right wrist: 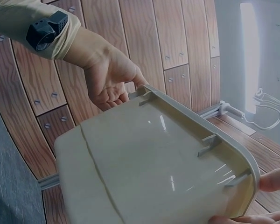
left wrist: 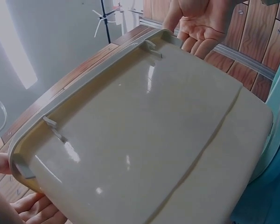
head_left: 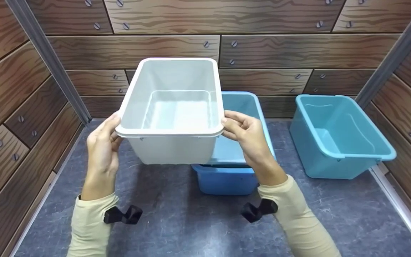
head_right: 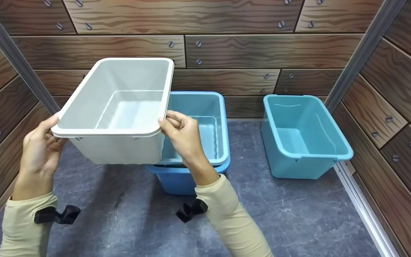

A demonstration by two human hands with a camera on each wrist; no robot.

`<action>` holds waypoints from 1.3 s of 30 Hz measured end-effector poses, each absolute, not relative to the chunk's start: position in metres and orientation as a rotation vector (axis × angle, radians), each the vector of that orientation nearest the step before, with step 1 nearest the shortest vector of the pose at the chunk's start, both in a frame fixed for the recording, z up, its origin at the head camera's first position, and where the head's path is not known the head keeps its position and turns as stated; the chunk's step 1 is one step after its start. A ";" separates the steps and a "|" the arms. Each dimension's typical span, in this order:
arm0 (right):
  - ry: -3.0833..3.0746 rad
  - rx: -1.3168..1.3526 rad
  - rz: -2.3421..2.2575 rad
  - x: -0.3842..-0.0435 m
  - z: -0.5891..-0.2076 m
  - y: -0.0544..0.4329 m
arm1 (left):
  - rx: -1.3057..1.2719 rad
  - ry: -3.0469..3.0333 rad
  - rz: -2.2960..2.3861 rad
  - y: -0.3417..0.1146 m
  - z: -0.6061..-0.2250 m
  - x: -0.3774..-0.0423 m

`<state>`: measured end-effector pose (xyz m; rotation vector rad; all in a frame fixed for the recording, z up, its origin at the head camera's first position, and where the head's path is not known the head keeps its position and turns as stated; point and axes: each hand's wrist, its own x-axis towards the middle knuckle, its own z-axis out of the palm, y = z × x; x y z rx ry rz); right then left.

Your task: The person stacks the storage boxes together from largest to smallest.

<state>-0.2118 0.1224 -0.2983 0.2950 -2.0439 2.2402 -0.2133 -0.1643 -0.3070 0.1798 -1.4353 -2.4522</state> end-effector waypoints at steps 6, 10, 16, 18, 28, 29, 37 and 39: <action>-2.058 0.295 2.243 -0.212 -0.298 0.127 | 0.181 -1.477 -2.440 -0.161 -0.306 -0.214; -2.055 0.289 2.238 -0.212 -0.297 0.131 | 0.167 -1.498 -2.453 -0.160 -0.306 -0.213; -2.022 0.254 2.249 -0.212 -0.296 0.134 | 0.141 -1.539 -2.453 -0.158 -0.306 -0.215; -2.013 0.249 2.262 -0.212 -0.296 0.136 | 0.127 -1.560 -2.444 -0.157 -0.306 -0.216; -2.028 0.258 2.258 -0.210 -0.295 0.145 | 0.017 -1.688 -2.466 -0.155 -0.304 -0.220; -2.024 0.254 2.260 -0.210 -0.294 0.146 | 0.005 -1.705 -2.471 -0.155 -0.304 -0.220; -2.006 0.217 2.243 -0.208 -0.293 0.152 | -0.046 -1.769 -2.519 -0.150 -0.304 -0.227; -2.012 0.206 2.221 -0.208 -0.293 0.154 | -0.053 -1.759 -2.527 -0.148 -0.304 -0.229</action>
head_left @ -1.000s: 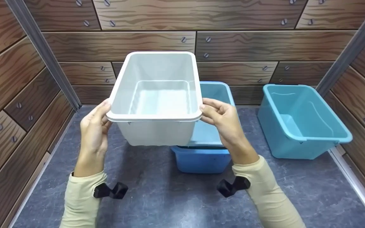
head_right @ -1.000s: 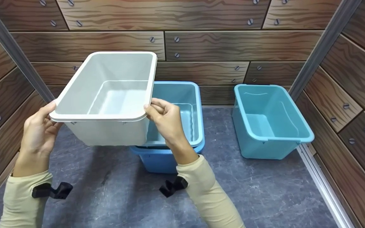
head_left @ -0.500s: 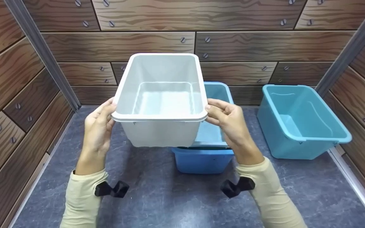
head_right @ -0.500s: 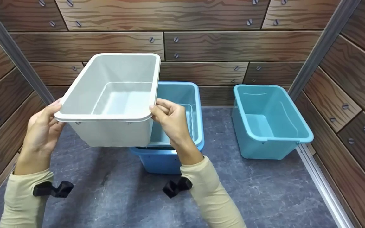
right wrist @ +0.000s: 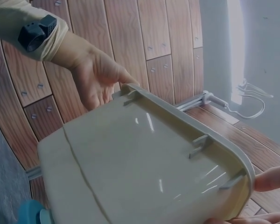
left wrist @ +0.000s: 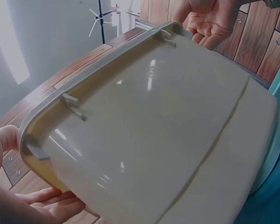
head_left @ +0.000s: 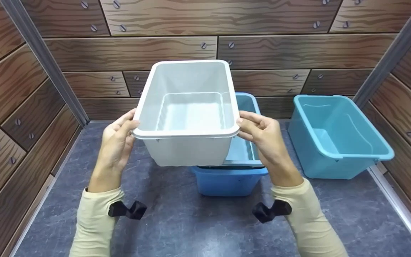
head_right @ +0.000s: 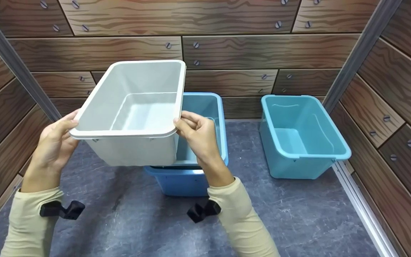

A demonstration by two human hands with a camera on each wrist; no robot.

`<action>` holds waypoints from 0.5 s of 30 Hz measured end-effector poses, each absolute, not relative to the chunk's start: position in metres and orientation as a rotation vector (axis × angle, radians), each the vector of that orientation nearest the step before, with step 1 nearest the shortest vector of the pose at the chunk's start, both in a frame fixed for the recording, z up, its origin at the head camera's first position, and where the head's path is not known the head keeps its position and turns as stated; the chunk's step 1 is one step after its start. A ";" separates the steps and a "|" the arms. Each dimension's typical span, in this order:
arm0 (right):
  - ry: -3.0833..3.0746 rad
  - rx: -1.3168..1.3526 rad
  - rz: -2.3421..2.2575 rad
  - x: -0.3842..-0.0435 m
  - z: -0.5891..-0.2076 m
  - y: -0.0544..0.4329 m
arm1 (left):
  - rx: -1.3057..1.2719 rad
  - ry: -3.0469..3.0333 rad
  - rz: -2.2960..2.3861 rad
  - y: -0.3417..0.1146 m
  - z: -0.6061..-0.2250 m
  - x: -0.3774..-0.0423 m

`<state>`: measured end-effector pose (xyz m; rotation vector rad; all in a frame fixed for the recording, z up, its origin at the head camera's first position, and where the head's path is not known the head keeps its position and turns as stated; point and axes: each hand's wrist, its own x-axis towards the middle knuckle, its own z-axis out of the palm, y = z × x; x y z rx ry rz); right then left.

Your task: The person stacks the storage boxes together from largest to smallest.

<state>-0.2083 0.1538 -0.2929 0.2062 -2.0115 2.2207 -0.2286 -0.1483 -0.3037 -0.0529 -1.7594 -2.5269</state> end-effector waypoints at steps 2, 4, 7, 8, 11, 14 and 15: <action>-2.029 0.199 2.186 -0.208 -0.293 0.155 | -0.057 -1.740 -2.526 -0.147 -0.303 -0.229; -2.039 0.187 2.165 -0.208 -0.292 0.156 | -0.062 -1.710 -2.525 -0.146 -0.303 -0.229; -2.057 0.189 2.152 -0.208 -0.292 0.157 | -0.066 -1.659 -2.529 -0.144 -0.304 -0.230; -2.060 0.199 2.154 -0.208 -0.292 0.157 | -0.069 -1.643 -2.533 -0.143 -0.305 -0.230; -2.053 0.225 2.168 -0.210 -0.291 0.159 | -0.087 -1.606 -2.547 -0.141 -0.305 -0.230; -2.039 0.255 2.180 -0.212 -0.289 0.160 | -0.109 -1.594 -2.560 -0.140 -0.305 -0.230; -2.034 0.262 2.188 -0.214 -0.288 0.161 | -0.111 -1.592 -2.563 -0.140 -0.305 -0.230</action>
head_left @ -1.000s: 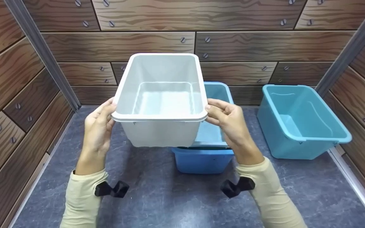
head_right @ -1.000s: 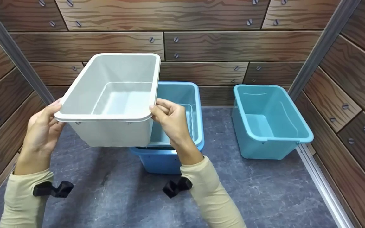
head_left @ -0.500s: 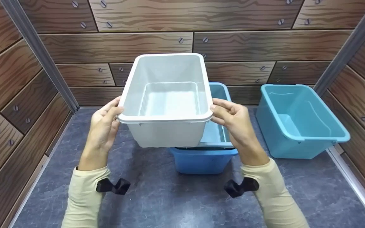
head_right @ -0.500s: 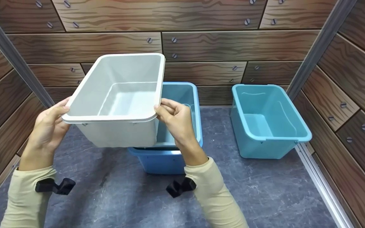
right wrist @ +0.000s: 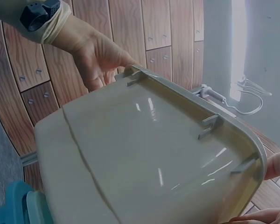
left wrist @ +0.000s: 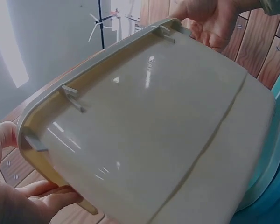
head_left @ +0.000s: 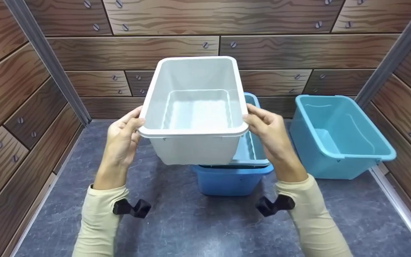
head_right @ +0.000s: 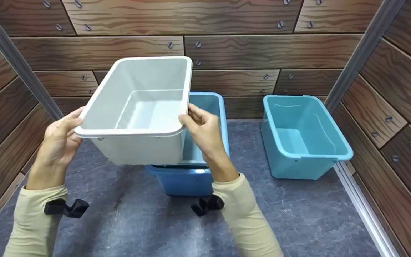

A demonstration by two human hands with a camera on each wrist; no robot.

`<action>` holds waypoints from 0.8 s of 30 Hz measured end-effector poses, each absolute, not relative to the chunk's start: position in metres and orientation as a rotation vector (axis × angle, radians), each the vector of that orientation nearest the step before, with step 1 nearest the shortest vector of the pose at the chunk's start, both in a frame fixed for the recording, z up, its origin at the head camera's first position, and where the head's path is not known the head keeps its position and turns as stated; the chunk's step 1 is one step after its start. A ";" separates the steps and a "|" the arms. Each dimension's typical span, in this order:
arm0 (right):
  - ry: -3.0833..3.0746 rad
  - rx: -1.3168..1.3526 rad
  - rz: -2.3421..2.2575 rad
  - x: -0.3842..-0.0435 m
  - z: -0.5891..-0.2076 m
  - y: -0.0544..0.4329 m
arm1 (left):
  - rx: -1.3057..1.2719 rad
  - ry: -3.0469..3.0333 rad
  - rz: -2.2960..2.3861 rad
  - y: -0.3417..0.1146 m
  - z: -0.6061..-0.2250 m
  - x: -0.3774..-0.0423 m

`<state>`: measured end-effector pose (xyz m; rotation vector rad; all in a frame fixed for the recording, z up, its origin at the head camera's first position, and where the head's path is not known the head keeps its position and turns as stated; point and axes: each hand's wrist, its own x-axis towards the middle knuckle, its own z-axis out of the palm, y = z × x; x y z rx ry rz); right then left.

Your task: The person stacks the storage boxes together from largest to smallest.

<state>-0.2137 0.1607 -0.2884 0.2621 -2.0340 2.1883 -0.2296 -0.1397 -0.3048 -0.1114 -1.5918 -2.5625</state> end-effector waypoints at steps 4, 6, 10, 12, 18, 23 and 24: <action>-2.033 0.272 2.227 -0.219 -0.287 0.165 | -0.100 -1.585 -2.565 -0.136 -0.305 -0.230; -2.025 0.256 2.257 -0.221 -0.287 0.167 | -0.090 -1.593 -2.558 -0.134 -0.305 -0.231; -1.991 0.200 2.296 -0.224 -0.286 0.169 | -0.082 -1.618 -2.555 -0.129 -0.303 -0.230; -1.971 0.187 2.305 -0.224 -0.286 0.170 | -0.081 -1.619 -2.564 -0.127 -0.302 -0.230; -1.877 0.162 2.333 -0.223 -0.285 0.173 | -0.118 -1.622 -2.616 -0.124 -0.302 -0.232; -1.817 0.136 2.350 -0.221 -0.283 0.174 | -0.195 -1.647 -2.645 -0.122 -0.301 -0.234; -1.814 0.136 2.349 -0.221 -0.283 0.175 | -0.208 -1.655 -2.647 -0.122 -0.301 -0.235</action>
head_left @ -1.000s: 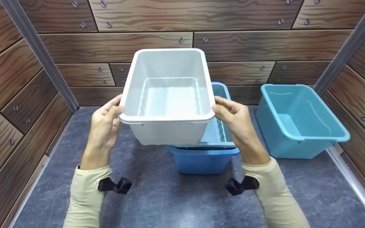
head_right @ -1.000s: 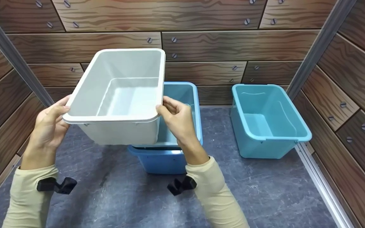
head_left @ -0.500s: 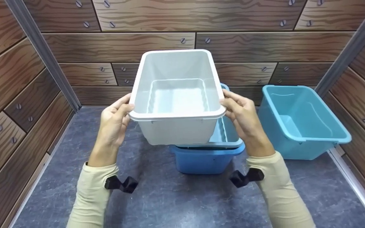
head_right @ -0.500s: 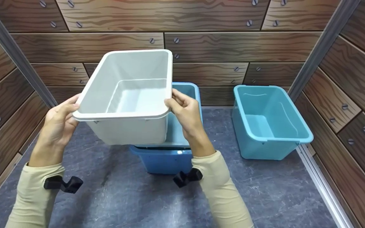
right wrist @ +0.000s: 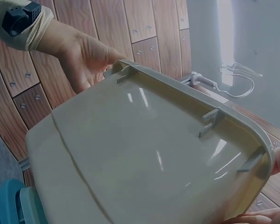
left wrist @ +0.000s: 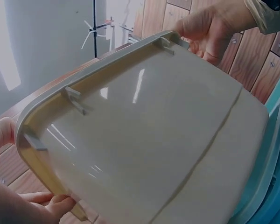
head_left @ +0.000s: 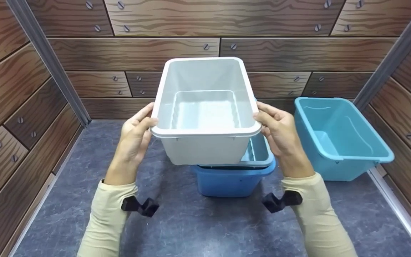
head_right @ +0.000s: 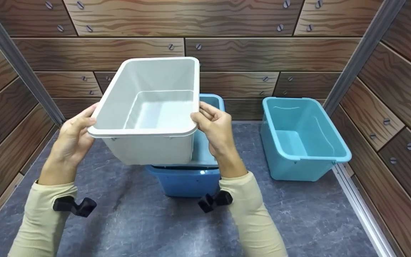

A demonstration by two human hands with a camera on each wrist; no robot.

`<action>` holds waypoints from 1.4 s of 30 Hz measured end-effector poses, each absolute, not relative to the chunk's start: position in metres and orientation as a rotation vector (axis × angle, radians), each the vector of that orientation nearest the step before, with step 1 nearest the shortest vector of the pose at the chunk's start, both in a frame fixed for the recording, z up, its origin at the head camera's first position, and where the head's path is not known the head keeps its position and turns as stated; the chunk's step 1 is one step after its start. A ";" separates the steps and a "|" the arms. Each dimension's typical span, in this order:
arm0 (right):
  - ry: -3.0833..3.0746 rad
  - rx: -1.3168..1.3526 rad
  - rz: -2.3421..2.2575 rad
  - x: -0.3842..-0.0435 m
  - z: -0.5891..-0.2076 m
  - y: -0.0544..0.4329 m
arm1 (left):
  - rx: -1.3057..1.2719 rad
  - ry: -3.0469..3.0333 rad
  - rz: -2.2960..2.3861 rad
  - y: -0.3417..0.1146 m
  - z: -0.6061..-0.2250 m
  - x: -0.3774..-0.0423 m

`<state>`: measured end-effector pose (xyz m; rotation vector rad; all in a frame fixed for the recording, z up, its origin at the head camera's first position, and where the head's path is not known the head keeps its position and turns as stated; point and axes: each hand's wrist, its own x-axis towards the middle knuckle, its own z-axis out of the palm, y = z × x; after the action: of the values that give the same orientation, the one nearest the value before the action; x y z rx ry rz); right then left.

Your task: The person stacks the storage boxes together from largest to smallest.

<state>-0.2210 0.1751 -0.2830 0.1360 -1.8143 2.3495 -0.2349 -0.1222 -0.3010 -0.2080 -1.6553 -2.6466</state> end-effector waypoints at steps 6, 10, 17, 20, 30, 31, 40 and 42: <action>-1.809 0.153 2.339 -0.220 -0.283 0.179 | -0.253 -1.692 -2.662 -0.119 -0.302 -0.239; -1.827 0.154 2.332 -0.220 -0.284 0.183 | -0.266 -1.685 -2.677 -0.115 -0.301 -0.242; -1.904 0.136 2.303 -0.220 -0.283 0.190 | -0.278 -1.736 -2.692 -0.111 -0.299 -0.243; -1.924 0.146 2.293 -0.221 -0.282 0.191 | -0.295 -1.752 -2.685 -0.110 -0.299 -0.244; -1.910 0.176 2.291 -0.223 -0.282 0.195 | -0.321 -1.746 -2.681 -0.107 -0.296 -0.243; -1.912 0.172 2.289 -0.223 -0.282 0.196 | -0.316 -1.747 -2.678 -0.107 -0.296 -0.243; -1.952 0.156 2.267 -0.223 -0.280 0.202 | -0.321 -1.761 -2.667 -0.101 -0.296 -0.246; -1.957 0.154 2.267 -0.223 -0.280 0.204 | -0.319 -1.761 -2.668 -0.100 -0.295 -0.247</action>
<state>-0.2230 0.2042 -0.2801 0.1536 -1.9570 2.2670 -0.2468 -0.0997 -0.2953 -0.3195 -1.7610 -2.6685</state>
